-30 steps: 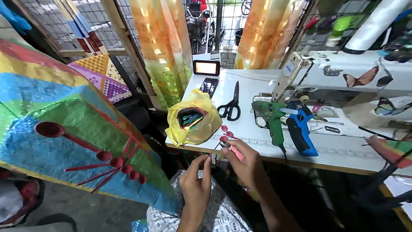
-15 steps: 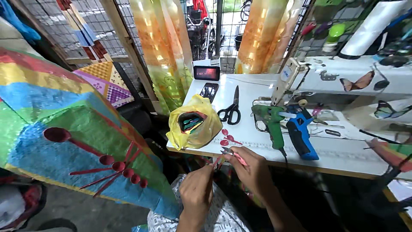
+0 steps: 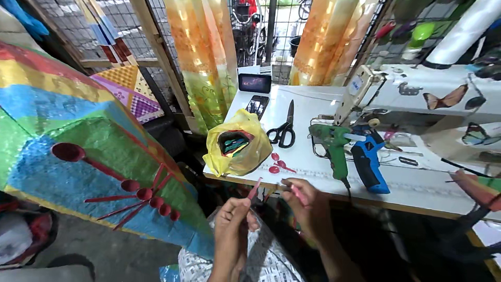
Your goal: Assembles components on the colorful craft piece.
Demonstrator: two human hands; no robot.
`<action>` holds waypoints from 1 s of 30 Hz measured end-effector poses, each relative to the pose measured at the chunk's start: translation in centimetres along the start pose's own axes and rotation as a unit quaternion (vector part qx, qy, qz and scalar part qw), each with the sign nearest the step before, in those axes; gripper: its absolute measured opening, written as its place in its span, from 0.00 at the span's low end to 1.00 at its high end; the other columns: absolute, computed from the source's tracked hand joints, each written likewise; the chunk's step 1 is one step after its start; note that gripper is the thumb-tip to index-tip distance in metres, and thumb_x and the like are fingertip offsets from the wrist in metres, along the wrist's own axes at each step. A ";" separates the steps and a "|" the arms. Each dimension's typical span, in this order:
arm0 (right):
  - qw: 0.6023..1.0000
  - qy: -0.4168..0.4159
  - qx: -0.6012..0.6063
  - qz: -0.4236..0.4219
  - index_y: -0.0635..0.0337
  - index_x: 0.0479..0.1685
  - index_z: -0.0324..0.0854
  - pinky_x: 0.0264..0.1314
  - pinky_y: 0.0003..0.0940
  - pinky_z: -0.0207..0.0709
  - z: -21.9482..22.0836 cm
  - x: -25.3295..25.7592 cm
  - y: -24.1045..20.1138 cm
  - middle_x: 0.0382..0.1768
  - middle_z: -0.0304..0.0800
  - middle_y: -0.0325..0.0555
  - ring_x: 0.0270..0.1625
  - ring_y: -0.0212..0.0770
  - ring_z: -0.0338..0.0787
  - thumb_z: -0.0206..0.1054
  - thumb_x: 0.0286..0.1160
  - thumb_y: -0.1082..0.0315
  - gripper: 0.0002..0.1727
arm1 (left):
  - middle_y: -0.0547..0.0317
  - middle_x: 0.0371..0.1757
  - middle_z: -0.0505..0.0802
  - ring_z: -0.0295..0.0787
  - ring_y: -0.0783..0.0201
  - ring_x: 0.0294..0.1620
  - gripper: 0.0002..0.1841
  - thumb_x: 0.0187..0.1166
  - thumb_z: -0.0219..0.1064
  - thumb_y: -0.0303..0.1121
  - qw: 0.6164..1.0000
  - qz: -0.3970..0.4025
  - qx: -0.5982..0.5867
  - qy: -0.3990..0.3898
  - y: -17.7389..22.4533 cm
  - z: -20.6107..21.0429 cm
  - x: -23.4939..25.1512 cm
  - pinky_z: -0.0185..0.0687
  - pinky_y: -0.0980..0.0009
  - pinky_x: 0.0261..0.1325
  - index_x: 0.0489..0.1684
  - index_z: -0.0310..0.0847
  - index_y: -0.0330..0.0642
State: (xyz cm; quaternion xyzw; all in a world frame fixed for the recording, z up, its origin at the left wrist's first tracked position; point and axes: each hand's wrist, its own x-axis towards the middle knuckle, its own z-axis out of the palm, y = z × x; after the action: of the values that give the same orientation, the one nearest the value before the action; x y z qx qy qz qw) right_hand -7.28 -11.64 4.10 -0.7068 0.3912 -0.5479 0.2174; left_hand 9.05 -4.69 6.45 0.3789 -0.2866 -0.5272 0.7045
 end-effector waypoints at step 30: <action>0.997 0.047 0.012 -0.053 0.64 0.46 0.89 0.43 0.11 0.76 0.9 -0.9 -0.8 0.32 0.89 0.44 0.36 0.20 0.84 0.63 0.83 0.47 0.25 | 0.66 0.19 0.87 0.85 0.78 0.19 0.06 0.77 0.72 0.31 0.978 -0.141 -0.134 -0.076 -1.3 0.8 -2.1 0.83 0.83 0.28 0.31 0.91 0.45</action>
State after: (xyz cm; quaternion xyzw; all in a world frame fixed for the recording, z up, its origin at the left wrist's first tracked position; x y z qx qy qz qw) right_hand -6.28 -10.58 3.93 -0.6972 0.3563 -0.5961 0.1777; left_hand 7.17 -3.01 5.78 0.2765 -0.2103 -0.6822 0.6434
